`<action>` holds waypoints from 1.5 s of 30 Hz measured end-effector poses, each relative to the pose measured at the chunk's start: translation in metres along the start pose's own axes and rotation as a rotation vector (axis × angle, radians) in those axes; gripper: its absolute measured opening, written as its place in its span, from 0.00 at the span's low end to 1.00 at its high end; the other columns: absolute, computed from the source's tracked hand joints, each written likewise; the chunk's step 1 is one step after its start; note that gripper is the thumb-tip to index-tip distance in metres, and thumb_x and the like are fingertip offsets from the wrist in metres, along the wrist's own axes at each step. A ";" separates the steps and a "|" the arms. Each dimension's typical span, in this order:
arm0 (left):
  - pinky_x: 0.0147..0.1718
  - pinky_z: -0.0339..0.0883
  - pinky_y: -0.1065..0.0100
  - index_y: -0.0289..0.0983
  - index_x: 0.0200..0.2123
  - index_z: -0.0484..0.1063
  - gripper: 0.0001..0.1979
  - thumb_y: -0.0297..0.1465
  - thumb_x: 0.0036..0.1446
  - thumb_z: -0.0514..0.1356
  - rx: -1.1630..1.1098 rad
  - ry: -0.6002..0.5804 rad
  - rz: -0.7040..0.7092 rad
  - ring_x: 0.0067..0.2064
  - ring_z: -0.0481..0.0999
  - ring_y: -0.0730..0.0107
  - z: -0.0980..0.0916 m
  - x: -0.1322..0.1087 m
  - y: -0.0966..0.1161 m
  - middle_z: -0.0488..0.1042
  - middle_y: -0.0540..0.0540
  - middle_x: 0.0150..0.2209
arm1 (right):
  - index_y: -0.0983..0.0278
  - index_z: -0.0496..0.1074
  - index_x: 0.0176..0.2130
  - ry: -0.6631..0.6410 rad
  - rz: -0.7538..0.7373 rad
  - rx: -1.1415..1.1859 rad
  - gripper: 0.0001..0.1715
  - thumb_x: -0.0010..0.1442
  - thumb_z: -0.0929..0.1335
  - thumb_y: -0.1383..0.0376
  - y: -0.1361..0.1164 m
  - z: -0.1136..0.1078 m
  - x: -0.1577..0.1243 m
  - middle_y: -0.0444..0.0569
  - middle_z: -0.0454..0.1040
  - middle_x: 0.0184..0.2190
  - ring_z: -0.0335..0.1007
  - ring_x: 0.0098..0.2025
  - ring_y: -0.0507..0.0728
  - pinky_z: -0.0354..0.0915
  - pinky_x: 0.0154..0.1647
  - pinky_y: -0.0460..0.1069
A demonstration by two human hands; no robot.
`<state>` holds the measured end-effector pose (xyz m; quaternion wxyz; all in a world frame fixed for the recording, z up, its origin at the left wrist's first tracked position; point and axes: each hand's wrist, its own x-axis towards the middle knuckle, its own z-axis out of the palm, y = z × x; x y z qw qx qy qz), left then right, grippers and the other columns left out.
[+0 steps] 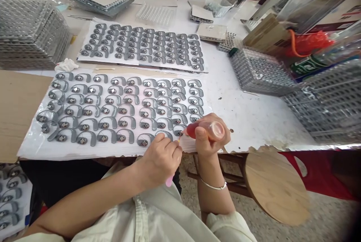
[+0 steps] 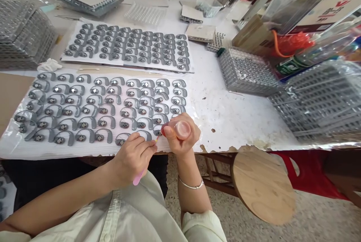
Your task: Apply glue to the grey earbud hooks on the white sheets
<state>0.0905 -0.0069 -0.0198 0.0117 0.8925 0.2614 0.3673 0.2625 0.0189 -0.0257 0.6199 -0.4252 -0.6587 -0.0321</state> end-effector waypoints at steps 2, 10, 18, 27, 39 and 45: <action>0.27 0.57 0.63 0.34 0.24 0.66 0.12 0.18 0.58 0.52 0.002 0.002 0.002 0.26 0.65 0.66 -0.001 0.001 0.000 0.71 0.45 0.23 | 0.64 0.66 0.32 0.008 -0.004 -0.001 0.08 0.58 0.69 0.62 -0.002 0.000 0.001 0.44 0.68 0.23 0.63 0.25 0.53 0.62 0.25 0.50; 0.27 0.57 0.64 0.34 0.25 0.66 0.12 0.17 0.58 0.50 -0.011 0.001 0.008 0.26 0.66 0.66 -0.005 0.004 0.000 0.70 0.45 0.22 | 0.64 0.66 0.31 0.026 -0.025 -0.021 0.08 0.58 0.69 0.63 -0.001 0.001 0.002 0.45 0.67 0.23 0.62 0.24 0.53 0.61 0.23 0.50; 0.27 0.57 0.63 0.34 0.26 0.67 0.12 0.18 0.57 0.51 -0.028 -0.012 0.001 0.26 0.66 0.66 -0.004 0.003 -0.001 0.71 0.45 0.23 | 0.64 0.66 0.31 0.031 -0.022 -0.008 0.07 0.58 0.69 0.64 -0.003 0.001 0.003 0.45 0.67 0.23 0.62 0.24 0.53 0.60 0.23 0.50; 0.27 0.56 0.63 0.34 0.26 0.67 0.12 0.17 0.58 0.51 -0.031 -0.014 -0.006 0.26 0.67 0.67 -0.004 0.003 0.000 0.71 0.45 0.23 | 0.63 0.66 0.31 0.043 -0.027 -0.055 0.08 0.58 0.68 0.62 -0.001 0.000 -0.001 0.44 0.66 0.23 0.61 0.23 0.53 0.60 0.23 0.50; 0.27 0.56 0.63 0.33 0.26 0.68 0.11 0.17 0.58 0.52 -0.039 -0.017 -0.004 0.26 0.67 0.67 -0.005 0.004 -0.001 0.71 0.45 0.23 | 0.63 0.66 0.32 0.108 -0.042 -0.081 0.09 0.58 0.68 0.60 0.000 -0.003 -0.005 0.45 0.67 0.24 0.62 0.24 0.53 0.59 0.24 0.51; 0.27 0.56 0.63 0.34 0.26 0.67 0.11 0.18 0.59 0.52 -0.047 -0.019 -0.013 0.26 0.66 0.68 -0.006 0.002 -0.002 0.71 0.45 0.24 | 0.63 0.66 0.33 0.088 -0.077 -0.076 0.08 0.58 0.69 0.61 0.002 -0.002 -0.004 0.44 0.67 0.23 0.61 0.23 0.53 0.59 0.22 0.50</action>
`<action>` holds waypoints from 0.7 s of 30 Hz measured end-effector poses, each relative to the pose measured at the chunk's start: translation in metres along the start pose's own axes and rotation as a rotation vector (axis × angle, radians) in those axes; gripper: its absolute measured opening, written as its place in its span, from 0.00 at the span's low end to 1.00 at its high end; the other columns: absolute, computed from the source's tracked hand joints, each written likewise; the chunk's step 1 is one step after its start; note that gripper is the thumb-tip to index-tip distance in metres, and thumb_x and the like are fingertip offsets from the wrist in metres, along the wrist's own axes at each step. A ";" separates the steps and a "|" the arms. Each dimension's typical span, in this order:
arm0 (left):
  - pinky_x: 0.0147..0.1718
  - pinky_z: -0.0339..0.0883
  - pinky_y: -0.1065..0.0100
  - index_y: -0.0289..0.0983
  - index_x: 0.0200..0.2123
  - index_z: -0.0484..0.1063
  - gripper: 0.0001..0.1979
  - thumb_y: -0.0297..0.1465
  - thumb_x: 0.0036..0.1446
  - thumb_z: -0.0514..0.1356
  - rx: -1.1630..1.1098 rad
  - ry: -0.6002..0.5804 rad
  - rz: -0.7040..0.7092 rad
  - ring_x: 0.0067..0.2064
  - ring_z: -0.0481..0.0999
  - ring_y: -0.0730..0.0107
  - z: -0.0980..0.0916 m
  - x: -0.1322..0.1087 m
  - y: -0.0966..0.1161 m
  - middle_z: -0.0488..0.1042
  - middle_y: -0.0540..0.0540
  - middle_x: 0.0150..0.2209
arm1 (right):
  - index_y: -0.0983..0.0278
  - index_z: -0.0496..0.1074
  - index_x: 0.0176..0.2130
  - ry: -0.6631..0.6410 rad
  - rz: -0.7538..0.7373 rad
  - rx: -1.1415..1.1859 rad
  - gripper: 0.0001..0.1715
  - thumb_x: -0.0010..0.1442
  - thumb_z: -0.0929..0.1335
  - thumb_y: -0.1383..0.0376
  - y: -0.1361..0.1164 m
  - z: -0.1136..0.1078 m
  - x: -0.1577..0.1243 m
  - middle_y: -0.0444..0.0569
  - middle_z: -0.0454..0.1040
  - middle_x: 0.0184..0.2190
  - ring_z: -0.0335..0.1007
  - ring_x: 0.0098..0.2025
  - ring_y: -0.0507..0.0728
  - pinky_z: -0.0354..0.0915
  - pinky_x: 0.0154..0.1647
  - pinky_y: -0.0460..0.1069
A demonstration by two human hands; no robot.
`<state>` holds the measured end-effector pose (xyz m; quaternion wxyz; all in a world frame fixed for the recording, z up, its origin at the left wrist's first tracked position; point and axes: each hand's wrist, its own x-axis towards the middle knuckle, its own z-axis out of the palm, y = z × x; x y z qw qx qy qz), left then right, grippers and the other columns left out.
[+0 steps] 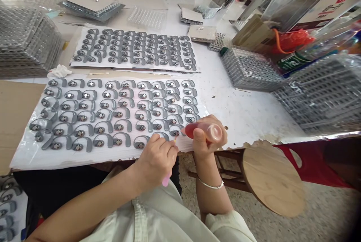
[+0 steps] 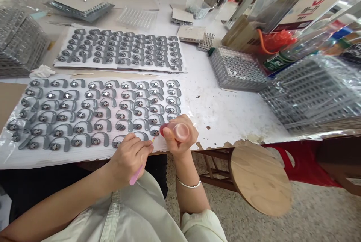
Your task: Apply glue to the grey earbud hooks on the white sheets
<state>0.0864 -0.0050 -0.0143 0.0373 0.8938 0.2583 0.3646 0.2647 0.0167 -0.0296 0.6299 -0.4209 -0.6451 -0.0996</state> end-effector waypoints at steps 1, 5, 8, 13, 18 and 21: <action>0.27 0.56 0.63 0.34 0.26 0.67 0.11 0.18 0.59 0.52 0.000 -0.004 -0.001 0.26 0.66 0.68 0.000 0.000 0.000 0.71 0.45 0.24 | 0.62 0.66 0.33 -0.003 -0.004 0.000 0.08 0.58 0.69 0.62 0.000 0.000 0.000 0.44 0.67 0.23 0.62 0.23 0.53 0.59 0.21 0.50; 0.27 0.56 0.63 0.34 0.27 0.67 0.11 0.18 0.59 0.51 0.002 -0.005 -0.001 0.26 0.66 0.68 0.000 0.000 -0.001 0.71 0.46 0.24 | 0.62 0.65 0.30 -0.022 -0.011 -0.024 0.09 0.59 0.68 0.61 -0.002 0.000 0.001 0.44 0.67 0.22 0.62 0.22 0.53 0.60 0.21 0.50; 0.26 0.56 0.63 0.33 0.28 0.68 0.10 0.18 0.58 0.52 -0.003 0.002 0.007 0.26 0.66 0.68 0.000 0.002 0.000 0.72 0.46 0.24 | 0.62 0.65 0.30 -0.018 -0.022 -0.019 0.09 0.58 0.68 0.62 -0.004 0.000 0.001 0.44 0.67 0.22 0.62 0.22 0.53 0.60 0.21 0.50; 0.27 0.57 0.64 0.34 0.29 0.68 0.10 0.18 0.59 0.52 -0.009 -0.009 -0.004 0.26 0.68 0.68 -0.001 0.003 0.001 0.72 0.46 0.24 | 0.62 0.65 0.31 -0.002 -0.010 -0.041 0.09 0.58 0.69 0.61 -0.004 -0.002 0.001 0.44 0.67 0.22 0.61 0.21 0.53 0.59 0.20 0.50; 0.28 0.58 0.64 0.34 0.30 0.68 0.09 0.18 0.58 0.52 -0.050 -0.005 -0.022 0.27 0.69 0.69 -0.002 0.002 -0.003 0.72 0.47 0.24 | 0.62 0.65 0.29 -0.018 0.007 -0.067 0.11 0.58 0.69 0.60 -0.005 -0.005 -0.001 0.44 0.67 0.21 0.61 0.21 0.53 0.59 0.21 0.50; 0.29 0.59 0.64 0.33 0.32 0.68 0.08 0.18 0.56 0.53 -0.096 -0.021 -0.042 0.28 0.70 0.69 -0.001 0.001 -0.005 0.74 0.46 0.26 | 0.63 0.66 0.31 0.001 -0.013 -0.065 0.10 0.58 0.69 0.61 -0.004 -0.005 -0.002 0.44 0.67 0.22 0.62 0.22 0.53 0.59 0.21 0.50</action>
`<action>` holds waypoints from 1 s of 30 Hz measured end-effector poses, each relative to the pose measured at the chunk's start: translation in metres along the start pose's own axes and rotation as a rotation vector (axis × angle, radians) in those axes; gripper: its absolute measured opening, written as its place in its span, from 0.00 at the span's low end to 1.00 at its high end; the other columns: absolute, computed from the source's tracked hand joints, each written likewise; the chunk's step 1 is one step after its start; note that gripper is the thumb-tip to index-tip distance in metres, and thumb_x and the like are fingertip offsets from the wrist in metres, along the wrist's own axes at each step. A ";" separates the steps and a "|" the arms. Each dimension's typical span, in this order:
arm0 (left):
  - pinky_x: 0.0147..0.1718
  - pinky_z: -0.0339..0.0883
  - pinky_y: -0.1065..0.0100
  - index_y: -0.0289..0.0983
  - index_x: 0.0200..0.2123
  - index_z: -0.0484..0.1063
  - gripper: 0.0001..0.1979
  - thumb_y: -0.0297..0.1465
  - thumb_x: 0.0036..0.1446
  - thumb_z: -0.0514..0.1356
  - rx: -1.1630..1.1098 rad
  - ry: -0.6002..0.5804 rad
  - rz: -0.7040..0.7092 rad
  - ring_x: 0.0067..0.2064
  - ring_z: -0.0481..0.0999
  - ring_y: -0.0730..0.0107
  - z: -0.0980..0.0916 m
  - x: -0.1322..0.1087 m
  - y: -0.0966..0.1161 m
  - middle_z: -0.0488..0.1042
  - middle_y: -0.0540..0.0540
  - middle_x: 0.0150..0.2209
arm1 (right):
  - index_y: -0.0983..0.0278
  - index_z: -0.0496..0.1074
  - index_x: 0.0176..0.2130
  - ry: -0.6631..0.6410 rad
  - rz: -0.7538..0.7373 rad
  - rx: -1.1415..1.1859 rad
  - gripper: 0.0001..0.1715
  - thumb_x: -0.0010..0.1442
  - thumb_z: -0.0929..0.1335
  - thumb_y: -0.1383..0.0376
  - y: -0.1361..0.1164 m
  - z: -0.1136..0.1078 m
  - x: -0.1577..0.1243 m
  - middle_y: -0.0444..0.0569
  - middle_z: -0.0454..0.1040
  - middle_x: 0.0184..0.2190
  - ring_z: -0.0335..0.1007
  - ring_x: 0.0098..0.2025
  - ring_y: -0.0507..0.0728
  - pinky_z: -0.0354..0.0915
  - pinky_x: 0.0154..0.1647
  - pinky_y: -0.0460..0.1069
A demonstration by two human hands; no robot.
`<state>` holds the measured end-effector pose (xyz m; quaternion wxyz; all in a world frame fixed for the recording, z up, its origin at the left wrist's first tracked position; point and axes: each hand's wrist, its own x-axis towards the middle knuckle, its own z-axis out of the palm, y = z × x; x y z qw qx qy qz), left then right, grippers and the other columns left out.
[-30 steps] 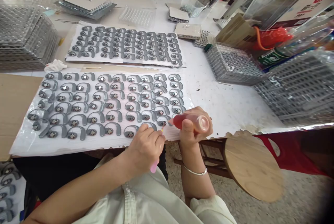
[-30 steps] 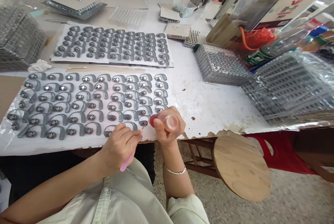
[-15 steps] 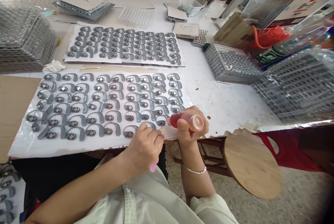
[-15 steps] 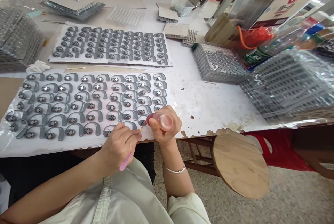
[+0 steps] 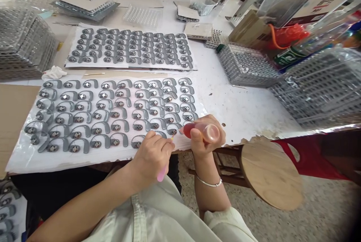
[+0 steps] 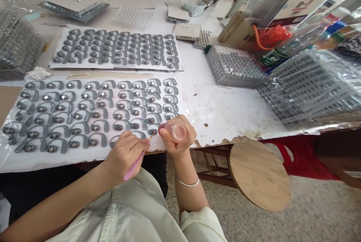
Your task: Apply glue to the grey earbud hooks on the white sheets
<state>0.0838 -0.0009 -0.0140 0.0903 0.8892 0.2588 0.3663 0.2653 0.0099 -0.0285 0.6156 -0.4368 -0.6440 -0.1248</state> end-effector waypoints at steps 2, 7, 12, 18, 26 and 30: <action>0.29 0.60 0.64 0.34 0.32 0.69 0.09 0.17 0.55 0.52 -0.019 -0.010 -0.014 0.28 0.70 0.69 0.000 -0.001 -0.001 0.74 0.46 0.27 | 0.63 0.66 0.32 0.016 -0.019 0.011 0.09 0.57 0.70 0.61 0.001 0.001 0.000 0.44 0.68 0.22 0.62 0.22 0.53 0.59 0.22 0.49; 0.30 0.60 0.64 0.35 0.31 0.69 0.09 0.18 0.57 0.52 -0.012 -0.011 -0.038 0.27 0.70 0.69 -0.001 0.000 0.000 0.74 0.48 0.25 | 0.64 0.66 0.33 0.020 -0.011 0.051 0.10 0.56 0.70 0.62 0.001 0.001 -0.001 0.44 0.68 0.23 0.60 0.21 0.51 0.58 0.21 0.49; 0.30 0.60 0.64 0.35 0.31 0.69 0.09 0.18 0.58 0.52 -0.023 0.004 -0.041 0.27 0.71 0.70 -0.003 0.003 0.000 0.74 0.47 0.25 | 0.64 0.66 0.33 0.015 -0.025 0.014 0.09 0.56 0.70 0.62 0.002 -0.001 -0.002 0.44 0.68 0.22 0.62 0.22 0.52 0.59 0.21 0.49; 0.31 0.60 0.64 0.35 0.31 0.69 0.09 0.17 0.56 0.53 -0.066 -0.010 -0.055 0.28 0.72 0.69 -0.004 0.003 -0.002 0.75 0.47 0.26 | 0.64 0.66 0.33 -0.007 -0.034 0.059 0.09 0.56 0.70 0.64 0.000 -0.001 0.000 0.44 0.68 0.22 0.60 0.22 0.52 0.58 0.21 0.49; 0.32 0.59 0.64 0.36 0.32 0.68 0.09 0.17 0.54 0.53 -0.191 -0.054 -0.108 0.29 0.74 0.70 -0.004 0.000 -0.008 0.76 0.47 0.28 | 0.64 0.68 0.33 0.130 -0.047 0.042 0.12 0.56 0.70 0.59 -0.002 -0.004 -0.007 0.45 0.67 0.23 0.61 0.22 0.52 0.59 0.19 0.49; 0.33 0.59 0.65 0.36 0.34 0.67 0.10 0.17 0.54 0.53 -0.236 -0.050 -0.110 0.29 0.74 0.70 -0.005 0.000 -0.010 0.76 0.49 0.28 | 0.64 0.69 0.33 0.450 0.103 0.067 0.17 0.57 0.69 0.52 -0.008 -0.008 -0.021 0.46 0.67 0.24 0.61 0.22 0.53 0.57 0.16 0.49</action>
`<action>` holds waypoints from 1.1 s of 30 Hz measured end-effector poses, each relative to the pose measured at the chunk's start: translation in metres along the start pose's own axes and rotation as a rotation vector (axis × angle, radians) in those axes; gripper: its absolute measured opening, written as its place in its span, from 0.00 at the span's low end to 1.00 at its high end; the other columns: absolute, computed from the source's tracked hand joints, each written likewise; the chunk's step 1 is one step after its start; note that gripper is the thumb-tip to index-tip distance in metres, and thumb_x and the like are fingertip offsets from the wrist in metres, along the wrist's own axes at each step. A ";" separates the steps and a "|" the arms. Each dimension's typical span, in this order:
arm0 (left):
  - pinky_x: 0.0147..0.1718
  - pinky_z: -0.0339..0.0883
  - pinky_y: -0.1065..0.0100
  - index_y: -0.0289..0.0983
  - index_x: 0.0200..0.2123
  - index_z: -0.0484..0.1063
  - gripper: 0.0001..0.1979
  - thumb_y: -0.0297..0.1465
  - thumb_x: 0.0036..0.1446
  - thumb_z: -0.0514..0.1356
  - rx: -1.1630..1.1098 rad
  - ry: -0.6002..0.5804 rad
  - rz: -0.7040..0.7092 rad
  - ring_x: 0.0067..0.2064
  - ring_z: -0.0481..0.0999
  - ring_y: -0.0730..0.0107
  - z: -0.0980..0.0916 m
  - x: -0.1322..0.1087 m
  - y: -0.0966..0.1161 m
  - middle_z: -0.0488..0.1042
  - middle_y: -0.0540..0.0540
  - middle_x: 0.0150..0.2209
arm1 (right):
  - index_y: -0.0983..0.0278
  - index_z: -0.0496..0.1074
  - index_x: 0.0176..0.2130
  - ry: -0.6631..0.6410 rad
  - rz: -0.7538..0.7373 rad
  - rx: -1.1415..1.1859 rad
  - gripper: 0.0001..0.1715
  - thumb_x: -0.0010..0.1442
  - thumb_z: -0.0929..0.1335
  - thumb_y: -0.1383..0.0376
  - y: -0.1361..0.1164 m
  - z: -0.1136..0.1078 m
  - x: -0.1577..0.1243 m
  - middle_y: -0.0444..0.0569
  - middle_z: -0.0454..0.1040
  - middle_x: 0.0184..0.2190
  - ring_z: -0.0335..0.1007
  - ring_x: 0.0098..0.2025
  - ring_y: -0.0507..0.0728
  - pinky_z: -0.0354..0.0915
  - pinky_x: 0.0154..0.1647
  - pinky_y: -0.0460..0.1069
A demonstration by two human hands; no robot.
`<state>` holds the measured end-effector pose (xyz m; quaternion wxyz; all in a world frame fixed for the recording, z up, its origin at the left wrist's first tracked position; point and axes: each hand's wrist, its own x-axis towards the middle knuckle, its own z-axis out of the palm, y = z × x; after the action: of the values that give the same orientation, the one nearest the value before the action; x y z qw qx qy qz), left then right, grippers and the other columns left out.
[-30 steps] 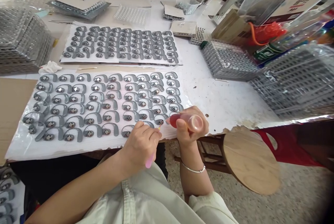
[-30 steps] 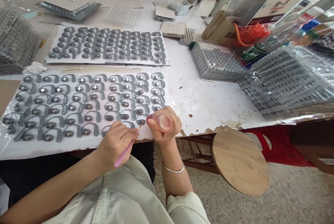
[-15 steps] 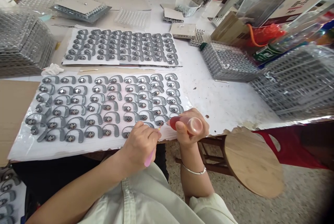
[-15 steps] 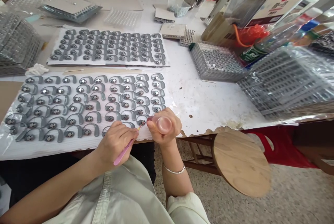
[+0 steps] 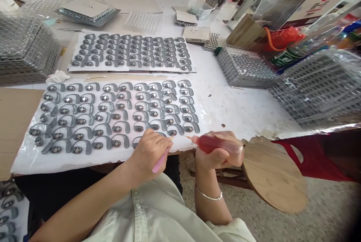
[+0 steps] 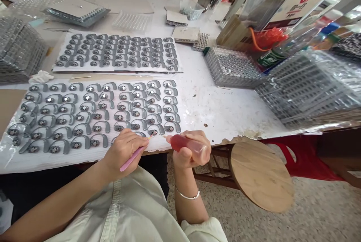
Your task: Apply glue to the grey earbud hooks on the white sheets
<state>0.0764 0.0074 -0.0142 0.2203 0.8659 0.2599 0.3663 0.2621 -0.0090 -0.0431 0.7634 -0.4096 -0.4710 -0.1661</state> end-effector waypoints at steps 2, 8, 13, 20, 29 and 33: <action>0.34 0.60 0.65 0.36 0.34 0.67 0.09 0.17 0.55 0.53 -0.016 0.004 0.003 0.30 0.75 0.70 -0.001 0.001 -0.001 0.76 0.48 0.28 | 0.64 0.70 0.33 -0.002 0.060 -0.043 0.16 0.56 0.71 0.53 -0.003 -0.005 -0.006 0.46 0.67 0.25 0.63 0.24 0.55 0.60 0.19 0.50; 0.34 0.60 0.64 0.37 0.37 0.68 0.09 0.19 0.56 0.53 -0.063 -0.029 -0.002 0.31 0.76 0.70 -0.004 0.002 -0.004 0.78 0.48 0.30 | 0.63 0.69 0.34 -0.146 0.106 -0.136 0.10 0.56 0.71 0.59 -0.008 -0.010 -0.010 0.46 0.68 0.26 0.65 0.27 0.55 0.62 0.24 0.51; 0.33 0.60 0.65 0.37 0.36 0.67 0.09 0.19 0.56 0.54 -0.071 -0.011 0.011 0.31 0.76 0.70 -0.005 0.002 -0.006 0.78 0.48 0.31 | 0.63 0.69 0.36 -0.231 0.136 -0.139 0.10 0.56 0.71 0.60 -0.011 -0.009 -0.005 0.44 0.68 0.26 0.65 0.27 0.54 0.62 0.25 0.50; 0.34 0.60 0.65 0.37 0.36 0.67 0.09 0.18 0.55 0.55 -0.082 -0.007 0.000 0.32 0.76 0.70 -0.004 0.002 -0.006 0.79 0.48 0.32 | 0.63 0.69 0.35 -0.294 0.151 -0.128 0.08 0.56 0.70 0.63 -0.013 -0.008 -0.003 0.45 0.70 0.26 0.65 0.27 0.54 0.62 0.26 0.50; 0.34 0.61 0.64 0.37 0.35 0.67 0.08 0.18 0.55 0.55 -0.081 -0.011 -0.004 0.32 0.77 0.69 -0.004 0.004 -0.006 0.79 0.48 0.32 | 0.64 0.69 0.35 -0.312 0.160 -0.126 0.09 0.54 0.71 0.63 -0.012 -0.009 -0.005 0.46 0.70 0.27 0.65 0.28 0.54 0.62 0.25 0.50; 0.34 0.61 0.64 0.37 0.36 0.68 0.08 0.19 0.56 0.56 -0.093 -0.022 -0.024 0.32 0.77 0.69 -0.006 0.004 -0.006 0.79 0.48 0.32 | 0.65 0.70 0.35 -0.297 0.148 -0.107 0.09 0.55 0.71 0.64 -0.012 -0.008 -0.005 0.46 0.71 0.26 0.65 0.27 0.54 0.63 0.24 0.50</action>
<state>0.0723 0.0153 -0.0120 0.2676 0.8555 0.2504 0.3658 0.2565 -0.0238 -0.0438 0.6726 -0.5035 -0.5376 -0.0718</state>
